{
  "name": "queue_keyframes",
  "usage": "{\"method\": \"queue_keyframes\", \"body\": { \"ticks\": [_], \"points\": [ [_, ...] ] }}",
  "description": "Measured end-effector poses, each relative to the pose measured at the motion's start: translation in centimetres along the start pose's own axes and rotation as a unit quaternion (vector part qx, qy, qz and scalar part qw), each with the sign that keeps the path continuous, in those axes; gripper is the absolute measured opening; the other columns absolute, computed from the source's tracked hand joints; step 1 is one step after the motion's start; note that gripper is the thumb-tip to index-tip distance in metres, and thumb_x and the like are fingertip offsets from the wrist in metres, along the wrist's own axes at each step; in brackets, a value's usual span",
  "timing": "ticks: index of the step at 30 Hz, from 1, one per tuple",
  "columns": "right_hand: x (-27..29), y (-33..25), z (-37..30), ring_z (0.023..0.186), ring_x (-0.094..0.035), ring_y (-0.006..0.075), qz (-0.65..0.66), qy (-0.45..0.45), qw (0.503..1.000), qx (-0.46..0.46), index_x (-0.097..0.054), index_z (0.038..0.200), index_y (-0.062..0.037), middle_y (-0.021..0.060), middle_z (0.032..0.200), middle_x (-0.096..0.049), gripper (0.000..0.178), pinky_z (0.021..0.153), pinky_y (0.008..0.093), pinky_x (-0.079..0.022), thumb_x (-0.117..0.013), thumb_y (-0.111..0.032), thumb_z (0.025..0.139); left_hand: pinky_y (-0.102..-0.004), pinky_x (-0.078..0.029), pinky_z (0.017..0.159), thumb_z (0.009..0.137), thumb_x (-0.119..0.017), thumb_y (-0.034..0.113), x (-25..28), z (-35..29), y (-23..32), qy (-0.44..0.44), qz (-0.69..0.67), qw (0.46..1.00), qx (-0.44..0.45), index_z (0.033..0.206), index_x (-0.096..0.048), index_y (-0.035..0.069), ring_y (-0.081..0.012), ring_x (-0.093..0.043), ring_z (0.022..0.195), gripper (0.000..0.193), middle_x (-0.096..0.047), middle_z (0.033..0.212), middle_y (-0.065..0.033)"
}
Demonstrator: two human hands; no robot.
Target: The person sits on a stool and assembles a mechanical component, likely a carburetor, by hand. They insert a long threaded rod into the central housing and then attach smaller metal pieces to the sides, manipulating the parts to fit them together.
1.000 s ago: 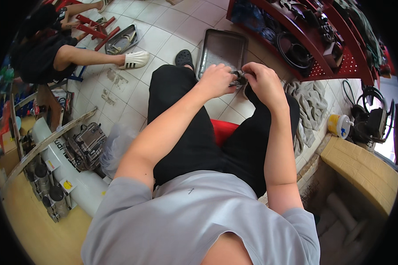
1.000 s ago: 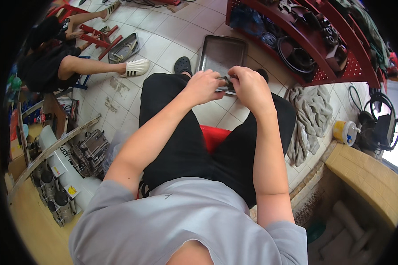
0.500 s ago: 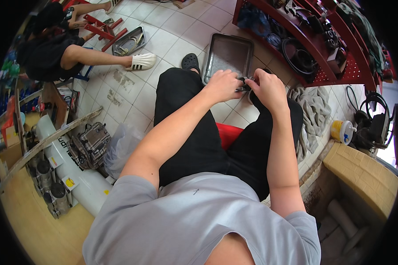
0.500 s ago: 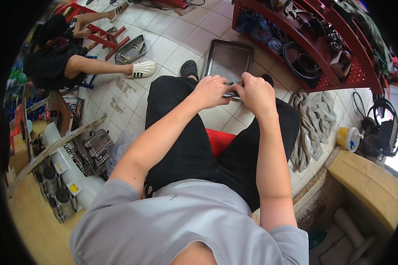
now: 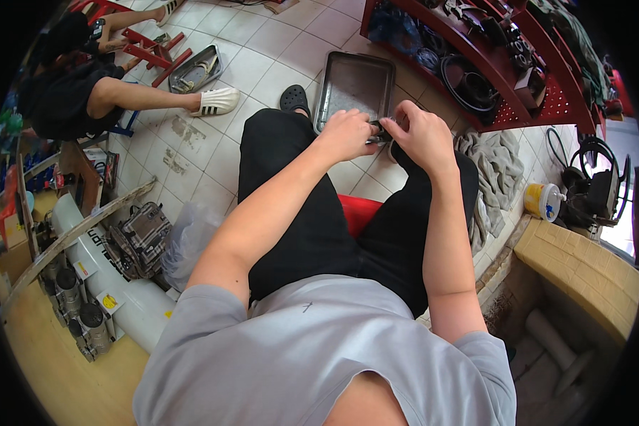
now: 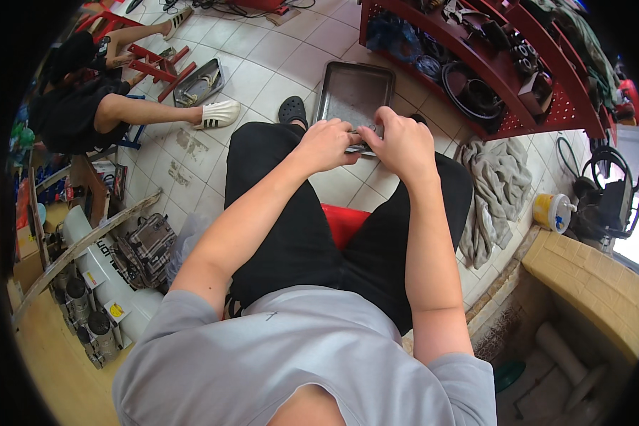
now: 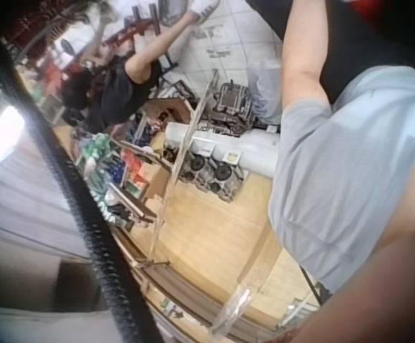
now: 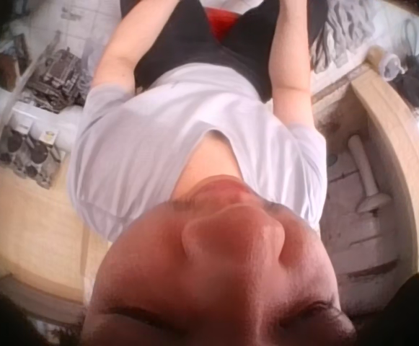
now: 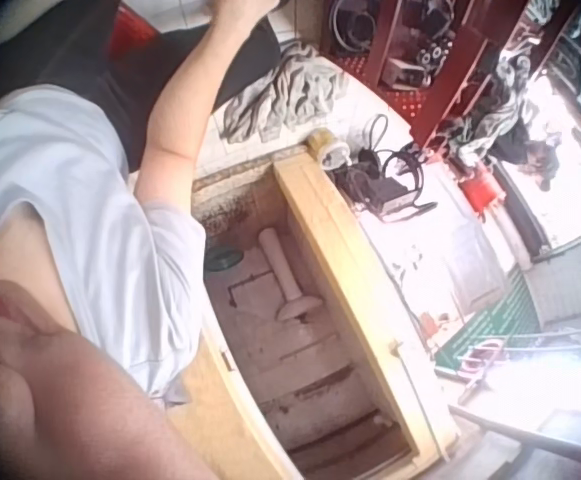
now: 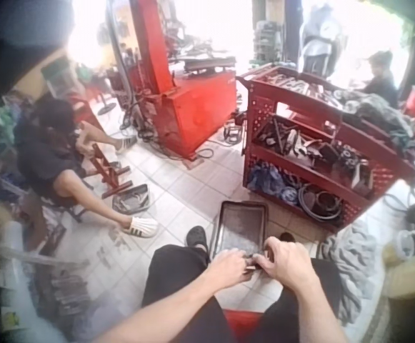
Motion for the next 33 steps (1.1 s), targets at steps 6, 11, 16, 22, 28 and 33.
{"method": "queue_keyframes", "body": {
  "ticks": [6,11,16,22,28,33],
  "points": [
    [-0.8,0.6,0.1,0.073,-0.066,0.0334,0.023,0.009,0.999,0.039,-0.062,0.092,-0.0045,0.0134,0.075,-0.068,0.025,0.067,0.042,-0.051,-0.07,-0.027,0.083,-0.0403,-0.051,0.082,0.078,-0.071,0.041,-0.4,0.2,0.0,0.009,0.013,1.0,-0.015,0.097,-0.075,0.017,-0.0241,-0.063,0.097,0.031,-0.066,0.092,-0.0058],
    [0.2,-0.2,-0.1,0.074,-0.067,0.0337,0.034,-0.002,0.999,0.004,-0.063,0.095,-0.0047,0.0135,0.075,-0.068,0.023,0.069,0.0416,-0.051,-0.069,-0.023,0.083,-0.0418,-0.051,0.083,0.078,-0.071,0.04,-0.5,0.1,-0.2,0.0,0.002,1.0,-0.01,0.099,-0.075,0.017,-0.0252,-0.063,0.098,0.031,-0.067,0.092,-0.0068],
    [-0.8,0.6,0.1,0.072,-0.067,0.0326,0.005,0.013,0.999,0.05,-0.064,0.092,-0.0054,0.0132,0.072,-0.068,0.022,0.069,0.0416,-0.051,-0.07,-0.025,0.082,-0.0426,-0.051,0.085,0.078,-0.071,0.04,-0.5,0.2,0.0,-0.011,-0.005,1.0,-0.008,0.102,-0.075,0.017,-0.0259,-0.063,0.099,0.033,-0.067,0.095,-0.0075],
    [0.3,-0.2,-0.2,0.068,-0.066,0.033,0.006,0.045,0.998,0.051,-0.065,0.087,-0.0057,0.0136,0.071,-0.067,0.022,0.066,0.0424,-0.051,-0.069,-0.027,0.084,-0.0418,-0.051,0.085,0.078,-0.071,0.038,-0.3,0.1,0.0,-0.006,-0.007,1.0,-0.007,0.103,-0.075,0.016,-0.0259,-0.063,0.099,0.033,-0.067,0.095,-0.0073],
    [-0.6,-0.1,0.1,0.068,-0.067,0.0328,-0.049,0.018,0.998,0.021,-0.065,0.083,-0.0063,0.013,0.069,-0.067,0.024,0.066,0.0429,-0.05,-0.069,-0.03,0.084,-0.0424,-0.05,0.086,0.079,-0.07,0.04,-0.6,0.2,-0.2,-0.023,-0.009,1.0,0.003,0.103,-0.075,0.018,-0.0253,-0.063,0.1,0.033,-0.066,0.095,-0.007],
    [-0.2,-0.5,-0.4,0.065,-0.067,0.0325,0.018,0.095,0.992,0.078,-0.065,0.076,-0.0063,0.0124,0.064,-0.066,0.027,0.065,0.0416,-0.05,-0.07,-0.032,0.084,-0.0418,-0.05,0.086,0.079,-0.07,0.04,-0.4,0.3,-0.1,-0.027,-0.025,0.999,0.008,0.104,-0.075,0.018,-0.0246,-0.062,0.1,0.033,-0.066,0.095,-0.0066]
  ]
}}
Point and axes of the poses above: each hand's wrist, its own z-axis towards the middle knuckle, its own x-axis out of the back of the hand, y = z × x, the point moved 6 cm from there along z, towards the middle knuckle
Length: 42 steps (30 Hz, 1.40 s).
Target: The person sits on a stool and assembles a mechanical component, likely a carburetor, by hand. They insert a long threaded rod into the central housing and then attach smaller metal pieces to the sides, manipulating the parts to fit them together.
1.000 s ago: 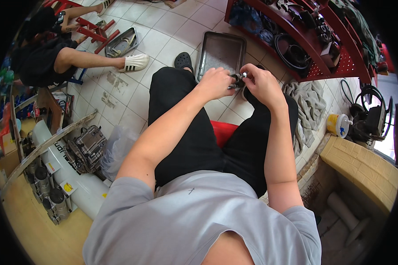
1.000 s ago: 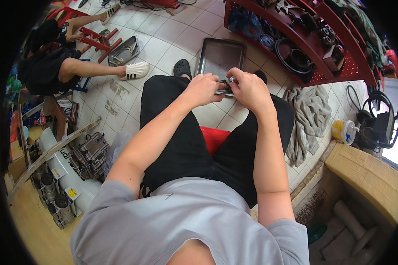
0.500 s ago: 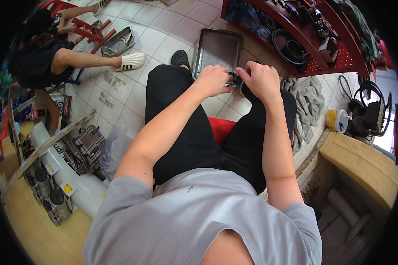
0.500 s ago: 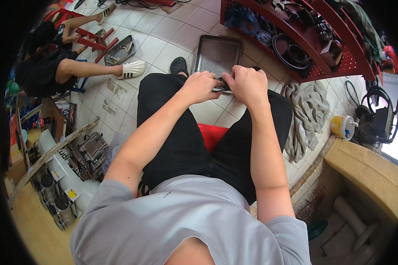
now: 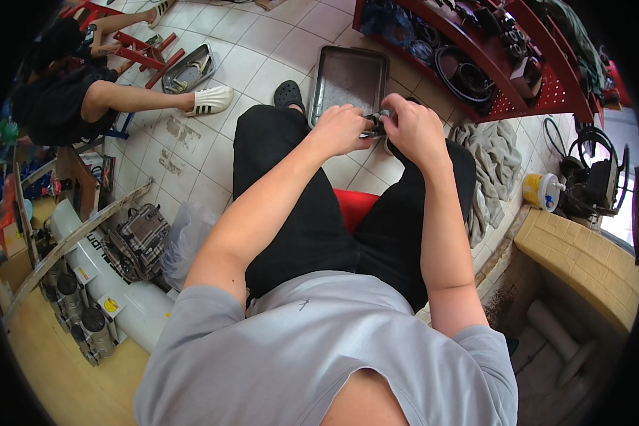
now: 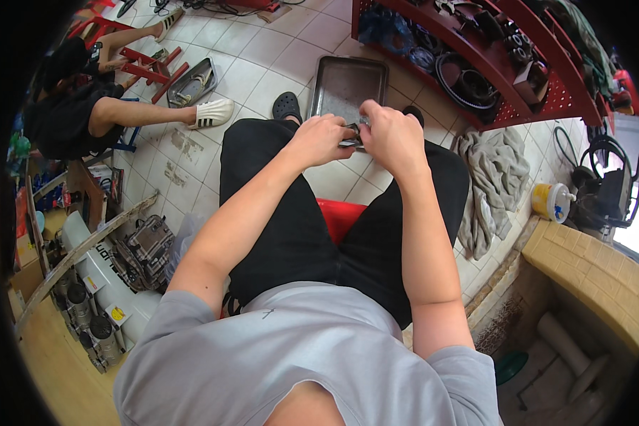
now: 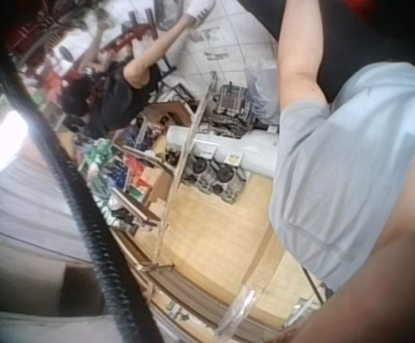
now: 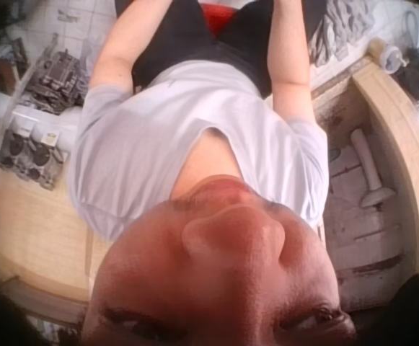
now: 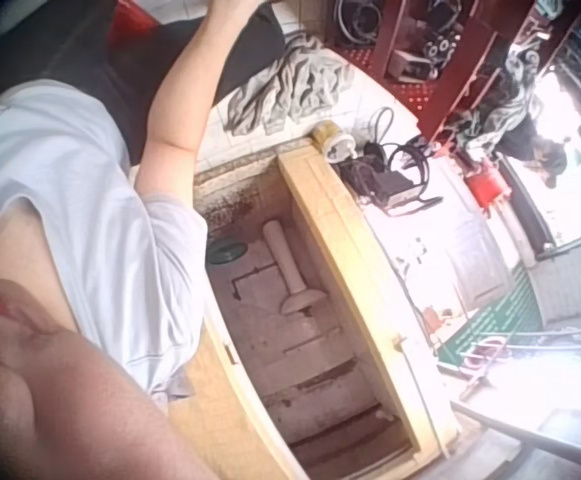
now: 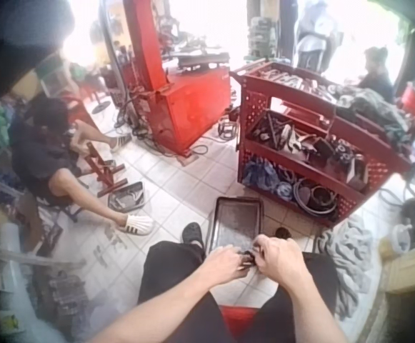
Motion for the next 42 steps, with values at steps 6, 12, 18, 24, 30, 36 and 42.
{"method": "queue_keyframes", "body": {
  "ticks": [6,12,18,24,30,36,42],
  "points": [
    [0.0,0.4,0.3,0.07,-0.067,0.034,-0.078,-0.084,0.981,-0.155,-0.067,0.086,-0.0053,0.0142,0.069,-0.067,0.026,0.064,0.0442,-0.051,-0.071,-0.031,0.082,-0.0414,-0.051,0.084,0.076,-0.072,0.031,0.8,-0.4,0.4,0.044,-0.024,0.999,-0.009,0.098,-0.075,0.011,-0.0276,-0.063,0.094,0.029,-0.066,0.092,-0.0079],
    [-1.0,0.8,0.2,0.072,-0.069,0.0331,-0.04,-0.088,0.993,-0.073,-0.067,0.093,-0.0069,0.0146,0.074,-0.069,0.03,0.065,0.0416,-0.053,-0.07,-0.035,0.083,-0.0407,-0.051,0.085,0.076,-0.072,0.031,0.4,-0.2,0.3,0.021,-0.014,1.0,-0.012,0.101,-0.075,0.011,-0.0278,-0.063,0.094,0.032,-0.066,0.092,-0.0085],
    [-0.3,0.1,0.0,0.075,-0.069,0.0328,-0.037,-0.028,0.994,-0.101,-0.066,0.097,-0.0067,0.015,0.079,-0.071,0.032,0.067,0.042,-0.054,-0.069,-0.036,0.083,-0.0408,-0.051,0.086,0.076,-0.072,0.031,0.5,-0.3,0.2,0.038,-0.019,0.999,-0.019,0.102,-0.075,0.011,-0.0282,-0.063,0.095,0.033,-0.066,0.092,-0.0091],
    [-1.2,0.7,0.2,0.079,-0.069,0.0331,-0.072,-0.153,0.974,-0.151,-0.065,0.099,-0.0062,0.0153,0.082,-0.071,0.032,0.068,0.0419,-0.054,-0.069,-0.034,0.083,-0.0412,-0.051,0.085,0.076,-0.072,0.031,0.5,-0.2,0.2,0.026,-0.016,0.999,-0.01,0.102,-0.075,0.01,-0.0283,-0.063,0.094,0.033,-0.066,0.091,-0.0102],
    [-0.5,0.3,-0.1,0.075,-0.069,0.032,0.021,-0.004,0.999,-0.025,-0.065,0.092,-0.0056,0.0141,0.077,-0.069,0.028,0.066,0.0426,-0.053,-0.068,-0.033,0.086,-0.0417,-0.052,0.084,0.077,-0.072,0.031,0.7,-0.2,0.3,0.019,-0.025,1.0,-0.004,0.1,-0.074,0.01,-0.0281,-0.063,0.094,0.032,-0.066,0.09,-0.01],
    [-1.2,0.7,0.3,0.083,-0.068,0.0322,-0.079,-0.131,0.976,-0.153,-0.064,0.09,-0.0048,0.0114,0.089,-0.07,0.025,0.07,0.0422,-0.053,-0.068,-0.028,0.085,-0.0419,-0.052,0.084,0.077,-0.072,0.031,0.4,-0.3,0.2,0.022,-0.024,0.999,-0.01,0.1,-0.074,0.01,-0.0287,-0.064,0.093,0.031,-0.066,0.092,-0.0102],
    [-0.6,0.5,0.0,0.08,-0.068,0.032,0.031,-0.021,0.999,-0.015,-0.064,0.088,-0.004,0.0126,0.082,-0.069,0.031,0.068,0.0422,-0.053,-0.071,-0.033,0.083,-0.042,-0.052,0.085,0.078,-0.071,0.031,0.6,-0.2,0.2,0.006,-0.023,1.0,0.005,0.101,-0.074,0.011,-0.0288,-0.064,0.095,0.031,-0.067,0.094,-0.0098]
  ]
}}
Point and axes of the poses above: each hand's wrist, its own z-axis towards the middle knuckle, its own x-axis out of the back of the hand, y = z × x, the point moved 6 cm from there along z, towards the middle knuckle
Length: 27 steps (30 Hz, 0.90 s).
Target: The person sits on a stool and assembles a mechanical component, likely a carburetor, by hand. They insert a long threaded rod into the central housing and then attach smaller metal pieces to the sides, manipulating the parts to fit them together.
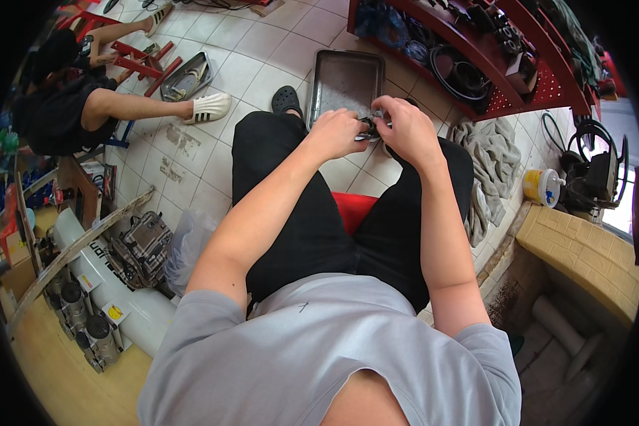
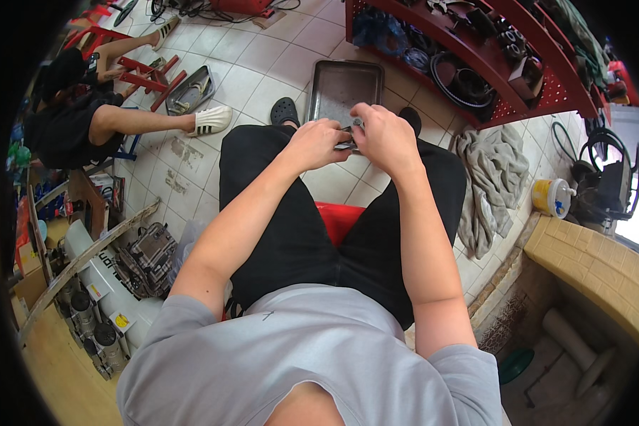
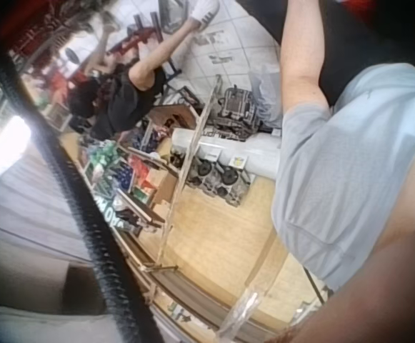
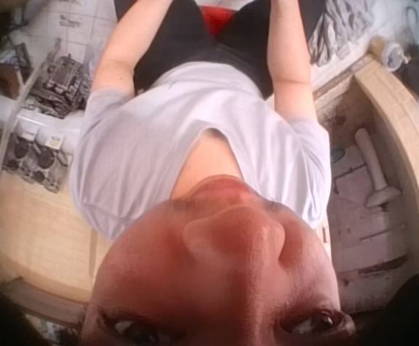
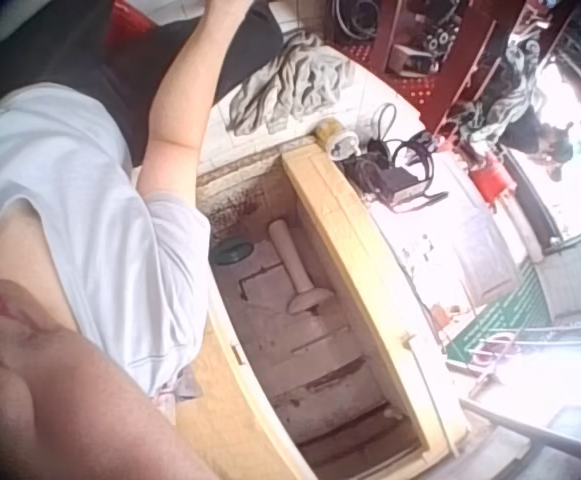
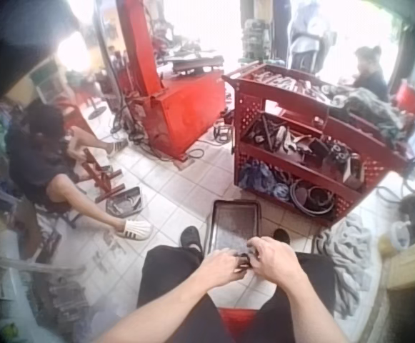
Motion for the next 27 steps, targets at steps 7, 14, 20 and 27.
{"method": "queue_keyframes", "body": {
  "ticks": [7,14,20,27],
  "points": [
    [0.5,-0.8,1.0,0.084,-0.067,0.0321,-0.075,-0.099,0.987,-0.098,-0.066,0.092,-0.0041,0.0132,0.087,-0.07,0.024,0.073,0.0412,-0.053,-0.07,-0.026,0.083,-0.0424,-0.052,0.085,0.077,-0.071,0.031,-0.3,-0.2,-0.4,0.029,-0.01,0.999,-0.018,0.101,-0.075,0.011,-0.0292,-0.064,0.095,0.031,-0.067,0.093,-0.0101],
    [-0.5,1.0,0.5,0.081,-0.068,0.0329,-0.042,-0.075,0.996,-0.027,-0.068,0.089,-0.0053,0.014,0.083,-0.07,0.024,0.072,0.0411,-0.053,-0.071,-0.029,0.082,-0.0423,-0.052,0.085,0.077,-0.071,0.031,-0.2,-0.1,0.0,-0.005,-0.002,1.0,-0.008,0.103,-0.075,0.012,-0.0291,-0.064,0.095,0.032,-0.067,0.093,-0.0097],
    [0.5,0.2,0.5,0.079,-0.068,0.0339,0.005,-0.052,0.998,-0.031,-0.067,0.086,-0.0049,0.0145,0.079,-0.07,0.025,0.071,0.0419,-0.053,-0.07,-0.03,0.082,-0.0422,-0.052,0.084,0.077,-0.071,0.032,-0.1,0.0,0.0,-0.012,0.011,1.0,-0.01,0.104,-0.075,0.013,-0.0288,-0.064,0.095,0.033,-0.066,0.092,-0.0098],
    [-0.3,0.7,0.7,0.083,-0.068,0.0348,-0.101,-0.146,0.977,-0.122,-0.065,0.098,-0.0044,0.0164,0.085,-0.07,0.028,0.072,0.0438,-0.053,-0.069,-0.028,0.083,-0.0426,-0.052,0.085,0.078,-0.07,0.033,-0.4,-0.2,-0.1,-0.009,0.007,1.0,-0.014,0.105,-0.075,0.014,-0.0291,-0.064,0.095,0.033,-0.066,0.092,-0.0101]
  ]
}}
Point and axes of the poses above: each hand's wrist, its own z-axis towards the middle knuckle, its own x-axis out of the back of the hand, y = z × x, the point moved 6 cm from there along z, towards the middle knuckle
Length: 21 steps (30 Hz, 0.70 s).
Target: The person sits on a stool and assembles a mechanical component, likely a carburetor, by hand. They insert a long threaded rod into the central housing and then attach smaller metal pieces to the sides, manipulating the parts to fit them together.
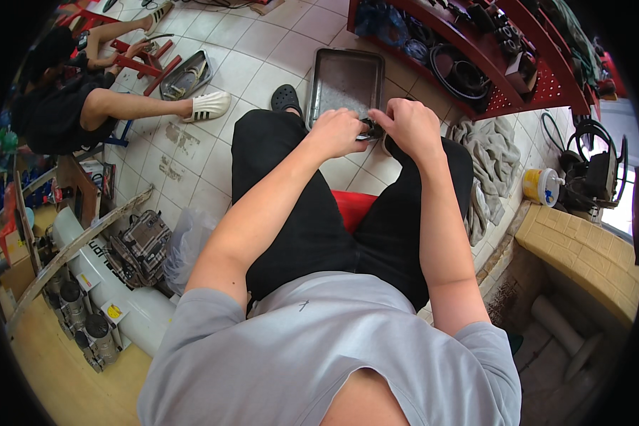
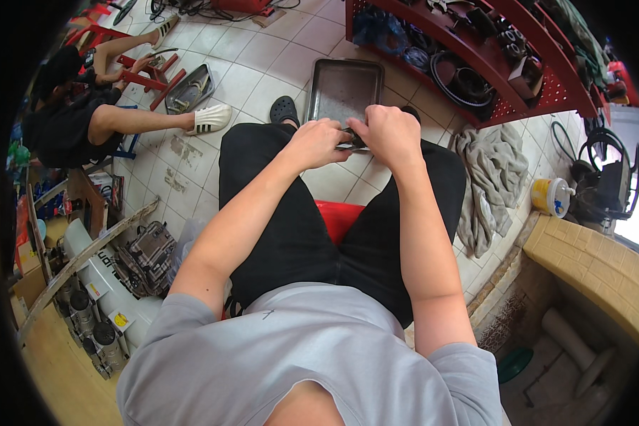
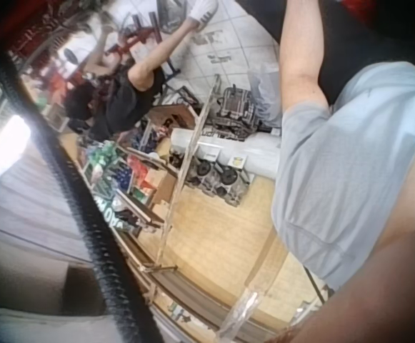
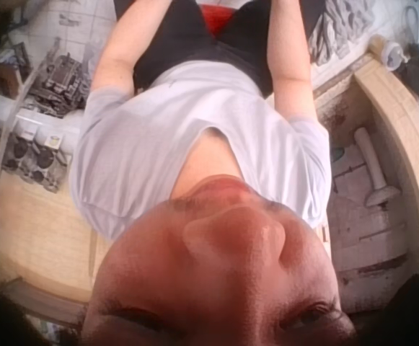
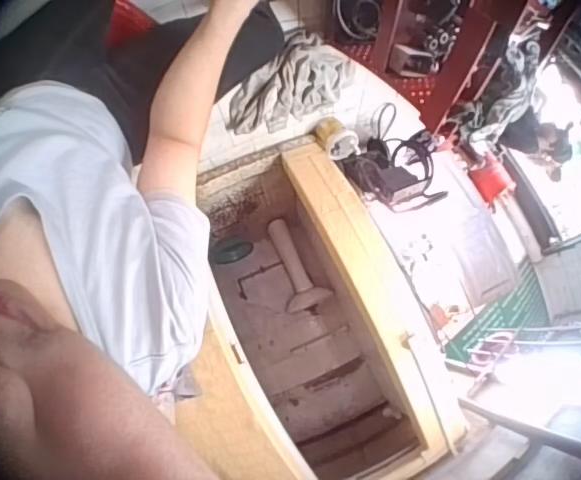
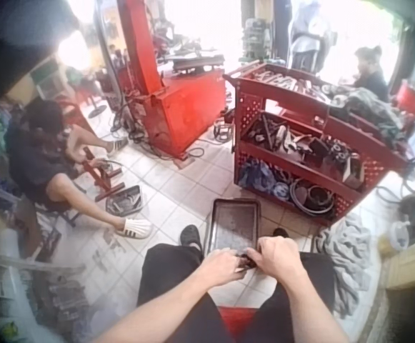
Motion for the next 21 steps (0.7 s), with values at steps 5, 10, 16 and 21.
{"method": "queue_keyframes", "body": {
  "ticks": [5,10,16,21],
  "points": [
    [-0.5,0.8,-0.2,0.075,-0.068,0.0351,0.099,0.129,0.978,0.134,-0.067,0.087,-0.0044,0.0165,0.077,-0.069,0.03,0.067,0.0442,-0.053,-0.07,-0.034,0.082,-0.0427,-0.051,0.085,0.078,-0.07,0.034,0.1,0.1,0.1,-0.012,0.005,1.0,0.002,0.104,-0.075,0.013,-0.0293,-0.064,0.095,0.034,-0.067,0.093,-0.01],
    [-0.2,-0.6,0.1,0.079,-0.068,0.035,-0.03,0.043,0.997,0.049,-0.066,0.09,-0.0052,0.0159,0.079,-0.069,0.026,0.07,0.0439,-0.053,-0.07,-0.03,0.082,-0.0433,-0.052,0.084,0.079,-0.07,0.035,-0.2,0.0,-0.1,-0.04,0.005,0.999,0.018,0.103,-0.075,0.014,-0.0298,-0.065,0.095,0.032,-0.067,0.093,-0.0102],
    [-0.7,0.0,-0.4,0.074,-0.068,0.0344,0.068,0.13,0.979,0.139,-0.068,0.083,-0.0054,0.0153,0.074,-0.069,0.028,0.069,0.0443,-0.054,-0.068,-0.033,0.084,-0.0436,-0.053,0.083,0.08,-0.069,0.036,-0.2,0.1,0.1,-0.062,0.012,0.998,0.021,0.101,-0.075,0.014,-0.0299,-0.065,0.095,0.032,-0.067,0.094,-0.0107],
    [-0.9,0.0,0.5,0.082,-0.068,0.0347,-0.052,-0.006,0.998,-0.019,-0.066,0.092,-0.0049,0.016,0.082,-0.07,0.021,0.074,0.045,-0.053,-0.067,-0.023,0.083,-0.0432,-0.053,0.084,0.08,-0.069,0.037,-0.5,0.0,0.0,-0.065,0.012,0.997,0.026,0.1,-0.075,0.014,-0.0301,-0.065,0.095,0.032,-0.068,0.094,-0.0111]
  ]
}}
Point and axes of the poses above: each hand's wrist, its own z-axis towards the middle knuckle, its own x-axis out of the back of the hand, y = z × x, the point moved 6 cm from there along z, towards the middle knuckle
